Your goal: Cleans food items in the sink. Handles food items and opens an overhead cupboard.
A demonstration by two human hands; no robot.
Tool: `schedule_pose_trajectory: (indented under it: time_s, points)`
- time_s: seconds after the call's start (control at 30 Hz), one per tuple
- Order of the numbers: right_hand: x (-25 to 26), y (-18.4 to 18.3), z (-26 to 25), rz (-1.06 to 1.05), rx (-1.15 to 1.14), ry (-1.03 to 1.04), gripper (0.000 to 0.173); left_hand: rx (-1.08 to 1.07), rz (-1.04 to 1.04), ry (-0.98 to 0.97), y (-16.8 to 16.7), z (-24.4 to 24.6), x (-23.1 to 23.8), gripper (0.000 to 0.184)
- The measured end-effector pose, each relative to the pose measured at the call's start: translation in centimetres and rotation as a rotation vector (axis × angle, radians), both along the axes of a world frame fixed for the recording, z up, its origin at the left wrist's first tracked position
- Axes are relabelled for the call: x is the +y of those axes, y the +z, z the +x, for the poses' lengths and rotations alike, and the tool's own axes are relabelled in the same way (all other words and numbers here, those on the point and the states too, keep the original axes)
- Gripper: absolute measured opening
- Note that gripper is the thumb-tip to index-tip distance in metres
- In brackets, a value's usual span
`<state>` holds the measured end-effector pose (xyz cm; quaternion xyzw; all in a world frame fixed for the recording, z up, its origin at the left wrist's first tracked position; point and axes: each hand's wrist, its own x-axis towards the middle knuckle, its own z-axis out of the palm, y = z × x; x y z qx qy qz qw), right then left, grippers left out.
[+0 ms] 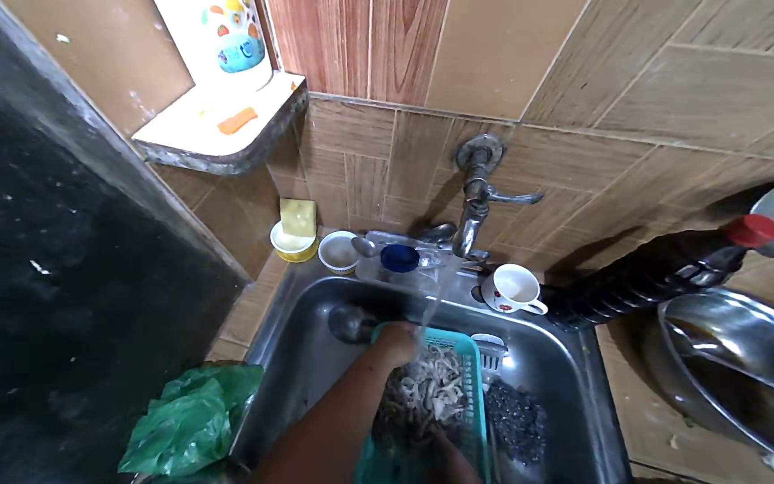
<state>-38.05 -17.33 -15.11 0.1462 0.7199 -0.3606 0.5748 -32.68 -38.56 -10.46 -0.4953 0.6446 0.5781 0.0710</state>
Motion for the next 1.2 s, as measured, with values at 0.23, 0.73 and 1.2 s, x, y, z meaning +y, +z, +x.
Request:
schedule_pose_trajectory:
  time_s: [0.23, 0.73, 1.2]
  points:
    - [-8.1, -4.0, -1.5, -0.038, 0.380, -0.118, 0.070, -0.144, -0.008, -0.090, -3.7, 0.2, 0.3, 0.046]
    - [-6.0, -0.8, 1.3, -0.239, 0.674, 1.660, 0.044, -0.062, 0.116, -0.053, -4.1, 1.5, -0.3, 0.054]
    - [-11.7, -3.8, -2.8, 0.023, 0.841, 1.255, 0.051, 0.108, 0.152, -0.023, 1.3, -0.4, -0.9, 0.038]
